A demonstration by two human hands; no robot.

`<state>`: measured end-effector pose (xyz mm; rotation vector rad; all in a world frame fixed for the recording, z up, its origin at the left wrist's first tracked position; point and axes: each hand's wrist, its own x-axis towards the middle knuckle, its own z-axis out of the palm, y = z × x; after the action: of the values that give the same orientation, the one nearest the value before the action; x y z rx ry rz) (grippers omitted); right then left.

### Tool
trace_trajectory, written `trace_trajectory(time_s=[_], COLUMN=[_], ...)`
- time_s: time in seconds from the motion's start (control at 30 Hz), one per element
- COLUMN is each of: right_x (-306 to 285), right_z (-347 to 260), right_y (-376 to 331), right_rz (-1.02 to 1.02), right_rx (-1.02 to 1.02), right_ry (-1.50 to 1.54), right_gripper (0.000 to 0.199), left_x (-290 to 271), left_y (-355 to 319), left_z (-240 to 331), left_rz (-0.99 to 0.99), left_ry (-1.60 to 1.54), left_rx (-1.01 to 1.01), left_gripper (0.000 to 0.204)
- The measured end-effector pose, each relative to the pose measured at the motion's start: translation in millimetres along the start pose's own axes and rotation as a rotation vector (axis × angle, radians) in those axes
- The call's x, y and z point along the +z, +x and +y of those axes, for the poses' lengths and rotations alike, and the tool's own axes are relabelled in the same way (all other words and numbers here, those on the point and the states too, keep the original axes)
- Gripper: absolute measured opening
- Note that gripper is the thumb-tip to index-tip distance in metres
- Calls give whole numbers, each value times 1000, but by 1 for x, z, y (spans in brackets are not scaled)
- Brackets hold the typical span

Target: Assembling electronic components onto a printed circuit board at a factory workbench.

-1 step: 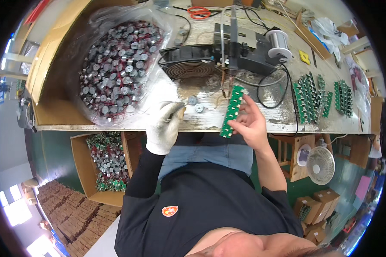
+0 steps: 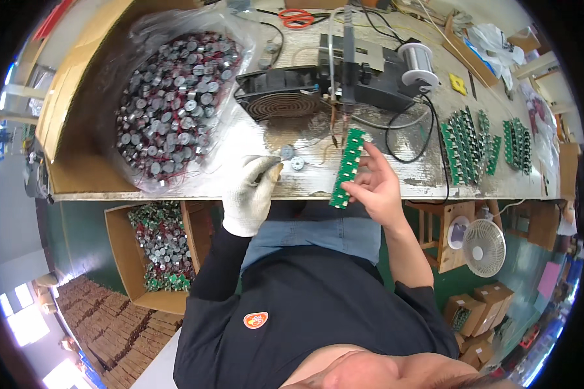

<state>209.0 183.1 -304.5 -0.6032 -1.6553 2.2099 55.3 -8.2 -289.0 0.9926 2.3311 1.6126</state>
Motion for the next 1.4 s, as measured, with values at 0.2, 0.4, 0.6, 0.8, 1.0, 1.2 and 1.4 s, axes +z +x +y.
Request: trace_trajectory(time_s=[0.2,0.4,0.6,0.8,1.0,1.2,1.4], right_x=[-3,0,2,1,1,2,1], right_z=[-2,-9,-6,-6,-5,-8,-4], right_y=[-2,-3,-5,-5,-5,-4,-5], right_rz=[-15,-46,-53,-52,-47,-44,-46], right_rx=[72,122,108,75,47,34,35], right_ry=[75,61,70,55,44,51,55], right_gripper=[73,70,69,68,68,69,68], left_x=[33,46,51,52,55,53,56], left_y=[-3,3,7,12,11,14,12], left_z=[16,14,18,25,15,22,20], left_rz=[-138,-254,-337,-356,-333,-337,-318], left_ry=[-236,-200,-415,-593,-545,-549,-540], left_rx=[-205,-205,-475,-617,-544,-569,-541], left_gripper=[12,15,18,16,15,14,14])
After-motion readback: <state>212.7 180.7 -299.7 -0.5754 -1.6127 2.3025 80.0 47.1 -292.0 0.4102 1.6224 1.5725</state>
